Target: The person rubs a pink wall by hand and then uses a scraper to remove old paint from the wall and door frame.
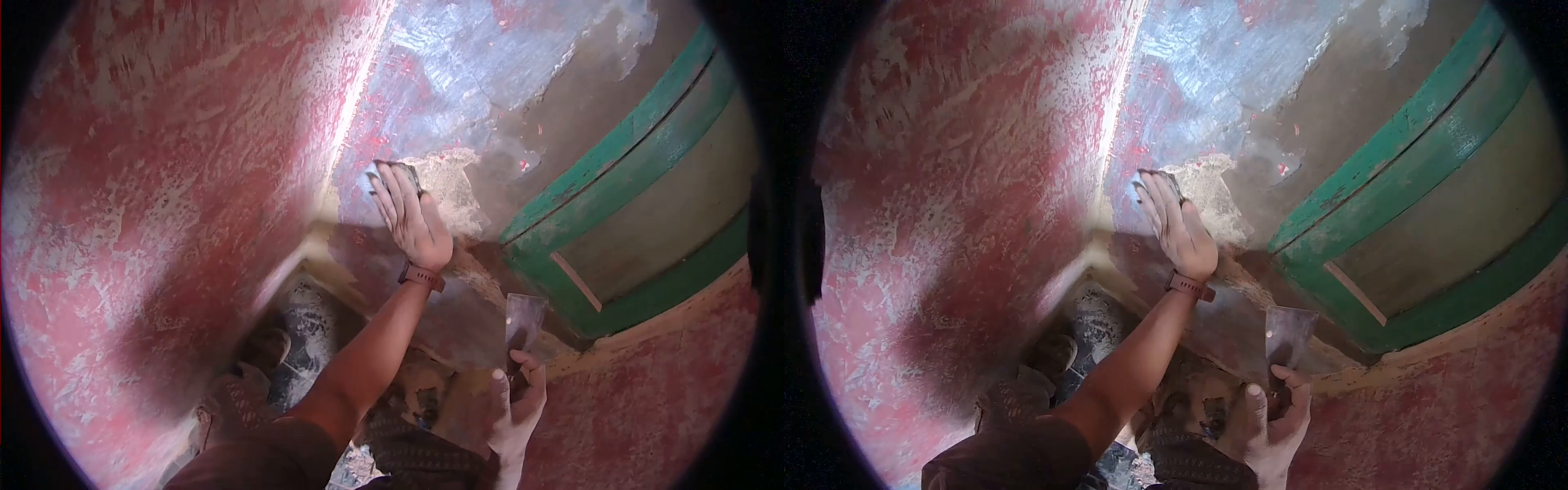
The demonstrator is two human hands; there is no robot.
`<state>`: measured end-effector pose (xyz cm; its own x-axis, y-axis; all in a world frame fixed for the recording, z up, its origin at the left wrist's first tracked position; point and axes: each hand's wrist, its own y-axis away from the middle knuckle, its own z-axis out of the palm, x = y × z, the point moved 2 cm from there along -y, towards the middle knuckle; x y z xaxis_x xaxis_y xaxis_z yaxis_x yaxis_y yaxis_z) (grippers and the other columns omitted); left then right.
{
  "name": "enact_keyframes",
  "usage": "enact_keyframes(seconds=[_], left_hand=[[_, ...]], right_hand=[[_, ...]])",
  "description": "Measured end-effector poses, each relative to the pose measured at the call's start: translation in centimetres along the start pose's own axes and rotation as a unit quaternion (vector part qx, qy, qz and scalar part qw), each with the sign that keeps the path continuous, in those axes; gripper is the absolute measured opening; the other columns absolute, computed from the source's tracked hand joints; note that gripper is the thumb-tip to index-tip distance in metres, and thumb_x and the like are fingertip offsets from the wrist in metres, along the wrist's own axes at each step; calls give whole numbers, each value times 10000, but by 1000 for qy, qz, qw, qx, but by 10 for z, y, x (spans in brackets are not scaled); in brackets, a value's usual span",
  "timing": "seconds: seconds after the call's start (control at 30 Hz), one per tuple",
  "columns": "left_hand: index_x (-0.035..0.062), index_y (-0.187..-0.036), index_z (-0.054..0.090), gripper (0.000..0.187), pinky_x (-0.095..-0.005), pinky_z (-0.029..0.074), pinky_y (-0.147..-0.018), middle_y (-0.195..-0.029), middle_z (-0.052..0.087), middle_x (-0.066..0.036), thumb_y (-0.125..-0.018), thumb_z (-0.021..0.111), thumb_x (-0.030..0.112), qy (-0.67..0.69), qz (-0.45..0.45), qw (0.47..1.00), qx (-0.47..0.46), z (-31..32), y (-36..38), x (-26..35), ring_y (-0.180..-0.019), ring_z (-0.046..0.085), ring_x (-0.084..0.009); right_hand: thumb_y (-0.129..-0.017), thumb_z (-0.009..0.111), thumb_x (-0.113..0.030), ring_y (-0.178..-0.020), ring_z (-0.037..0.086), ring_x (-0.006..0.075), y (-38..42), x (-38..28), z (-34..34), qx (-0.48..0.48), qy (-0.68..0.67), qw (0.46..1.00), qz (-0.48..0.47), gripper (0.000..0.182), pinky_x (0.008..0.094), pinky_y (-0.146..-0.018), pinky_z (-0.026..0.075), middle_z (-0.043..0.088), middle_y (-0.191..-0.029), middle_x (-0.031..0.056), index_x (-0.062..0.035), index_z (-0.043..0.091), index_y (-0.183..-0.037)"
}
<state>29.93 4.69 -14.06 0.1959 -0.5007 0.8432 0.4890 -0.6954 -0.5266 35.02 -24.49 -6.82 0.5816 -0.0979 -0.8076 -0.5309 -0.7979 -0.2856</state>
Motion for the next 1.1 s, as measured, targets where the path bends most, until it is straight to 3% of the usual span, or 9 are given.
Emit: enact_keyframes(seconds=[0.2, 0.4, 0.5, 0.63, 0.73, 0.83, 0.87, 0.93, 1.1], left_hand=[[-100, -1625, 267, 670, -579, 95, -1308, -1710, 210, -331, -1067, 457, 221, -27, -77, 995, -54, 10, 118, -54, -1603, 125, -519], [-141, -1611, 268, 663, -535, 59, -1318, -1716, 179, -342, -1059, 436, 186, 32, 52, 998, -26, -10, -6, -2, -1612, 89, -513], [-122, -1609, 284, 686, -568, 76, -1313, -1710, 209, -336, -1055, 470, 236, -5, 47, 998, 35, 0, 6, -27, -1610, 113, -508], [-127, -1622, 251, 715, -552, 36, -1317, -1716, 142, -359, -1078, 452, 291, 11, -256, 961, 99, 26, 97, -102, -1621, 69, -486], [-122, -1631, 225, 750, -567, 28, -1316, -1720, 109, -360, -1089, 439, 351, 25, -203, 977, 57, 19, 77, -68, -1618, 41, -498], [-147, -1627, 172, 767, -538, 20, -1319, -1732, 70, -348, -1060, 473, 273, 33, 11, 998, -48, 1, 33, -20, -1613, 18, -514], [-99, -1644, 196, 767, -543, 17, -1319, -1732, 92, -343, -1059, 478, 309, 23, 1, 999, -45, 4, 34, -26, -1608, 18, -534], [-119, -1639, 179, 778, -570, 38, -1316, -1721, 127, -351, -1083, 441, 357, -170, -81, 979, -72, 31, 74, -93, -1598, 39, -550], [-125, -1636, 181, 776, -587, 34, -1311, -1713, 169, -349, -1092, 433, 367, -24, -372, 927, 49, -9, 70, -77, -1597, 63, -548]], right_hand=[[-1010, 748, -241, -839, 529, 68, -1, -11, 10, -28, 36, 999, -2, 425, 234, -733, 428, 617, -1001, 28, 18, 571, -1297], [-969, 803, -277, -799, 450, 77, 1, -8, 13, -16, -16, 999, 28, 462, 253, -711, 388, 562, -1029, 17, 8, 611, -1278], [-968, 802, -275, -811, 456, 78, -2, -7, 13, -4, -6, 1000, 17, 461, 253, -721, 394, 558, -1041, 20, 8, 610, -1276], [-969, 802, -274, -840, 471, 89, 1, -13, 21, -27, 4, 999, 40, 455, 257, -748, 406, 560, -1069, 31, 9, 612, -1271], [-969, 803, -274, -857, 480, 94, 3, -13, 21, -42, 0, 998, 49, 454, 255, -759, 411, 562, -1083, 34, 10, 611, -1266], [-973, 800, -277, -858, 486, 98, 3, -13, 24, -24, -26, 999, 41, 452, 254, -763, 412, 560, -1087, 36, 8, 609, -1268], [-974, 798, -278, -857, 489, 100, 3, -15, 24, -14, -37, 998, 40, 452, 254, -765, 413, 560, -1088, 37, 6, 608, -1269], [-973, 800, -287, -844, 485, 96, 2, -11, 23, -24, 5, 1000, 11, 458, 254, -754, 412, 564, -1090, 35, 1, 607, -1273], [-960, 812, -309, -804, 466, 97, 2, -19, 23, -38, 32, 998, 42, 466, 260, -701, 396, 565, -1072, 30, -7, 622, -1260]])
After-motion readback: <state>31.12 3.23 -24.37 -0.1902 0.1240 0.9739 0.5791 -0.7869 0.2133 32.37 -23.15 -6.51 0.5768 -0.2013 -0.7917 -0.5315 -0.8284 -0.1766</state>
